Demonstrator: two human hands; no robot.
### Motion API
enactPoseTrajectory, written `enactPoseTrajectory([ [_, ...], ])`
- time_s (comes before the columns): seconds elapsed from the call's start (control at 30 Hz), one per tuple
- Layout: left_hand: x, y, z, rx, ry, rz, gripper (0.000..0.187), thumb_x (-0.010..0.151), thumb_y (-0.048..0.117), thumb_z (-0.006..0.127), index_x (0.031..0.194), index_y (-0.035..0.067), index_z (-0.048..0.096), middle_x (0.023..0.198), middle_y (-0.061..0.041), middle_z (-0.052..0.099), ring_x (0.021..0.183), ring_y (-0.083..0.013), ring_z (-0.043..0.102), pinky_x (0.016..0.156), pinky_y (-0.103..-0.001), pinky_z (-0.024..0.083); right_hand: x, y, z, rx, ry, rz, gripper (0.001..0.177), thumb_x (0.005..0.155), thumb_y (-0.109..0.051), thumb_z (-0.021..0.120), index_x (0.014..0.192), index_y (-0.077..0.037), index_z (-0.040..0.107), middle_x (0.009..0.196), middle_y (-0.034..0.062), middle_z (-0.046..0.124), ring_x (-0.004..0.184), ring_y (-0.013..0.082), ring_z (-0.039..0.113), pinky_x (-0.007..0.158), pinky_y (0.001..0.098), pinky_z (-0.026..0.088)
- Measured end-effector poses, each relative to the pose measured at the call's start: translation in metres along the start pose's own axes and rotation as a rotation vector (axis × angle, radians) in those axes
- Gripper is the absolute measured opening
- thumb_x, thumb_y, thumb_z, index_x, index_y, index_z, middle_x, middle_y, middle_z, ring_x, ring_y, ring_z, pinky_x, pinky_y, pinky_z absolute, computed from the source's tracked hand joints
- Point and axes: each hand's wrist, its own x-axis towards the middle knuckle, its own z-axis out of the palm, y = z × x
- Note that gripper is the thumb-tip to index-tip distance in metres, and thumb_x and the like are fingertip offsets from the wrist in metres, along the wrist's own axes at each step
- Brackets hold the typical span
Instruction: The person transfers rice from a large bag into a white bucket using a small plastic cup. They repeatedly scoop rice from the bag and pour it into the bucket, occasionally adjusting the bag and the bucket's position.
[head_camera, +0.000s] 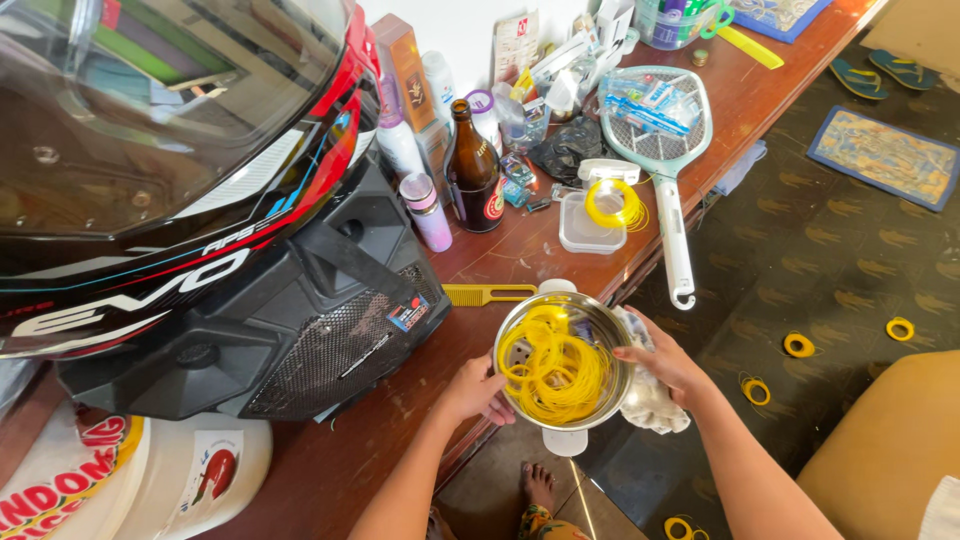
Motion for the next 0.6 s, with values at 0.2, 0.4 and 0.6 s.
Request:
enactPoseTrajectory([
  [0.2,0.045,0.008,0.005,0.184,0.037,0.141,0.065,0.101,0.030,0.060,0.160,0.014,0.038,0.096,-0.026,0.076,0.074,-0.0387,0.074,0.061,-0.041,0.063,-0.005,0.022,-0.035,0.289,0.158,-0.052,0.064,0.077,0.000,0.065,0.140,-0.008,0.058,0.109,0.0118,0.070,0.089,0.0237,0.070,0.080,0.0414,0.059],
  [0.4,0.097,0.006,-0.013,1.120,0.636,0.514,0.091,0.094,0.052,0.064,0.157,0.001,0.023,0.167,-0.029,0.017,0.152,-0.0476,0.016,0.115,-0.060,0.025,-0.015,0.026,-0.062,0.532,0.291,-0.117,0.045,0.083,-0.003,0.060,0.128,-0.004,0.059,0.104,0.0106,0.068,0.088,0.0242,0.070,0.080,0.0429,0.061],
  [0.6,0.067,0.004,0.025,1.397,0.401,0.258,0.110,0.084,0.064,0.069,0.158,0.002,0.017,0.166,-0.019,0.007,0.151,-0.0483,0.001,0.119,-0.069,0.014,-0.016,0.007,-0.059,0.502,0.319,-0.174,0.046,0.082,0.000,0.060,0.128,-0.002,0.057,0.103,0.0102,0.067,0.088,0.0237,0.069,0.078,0.0435,0.060],
])
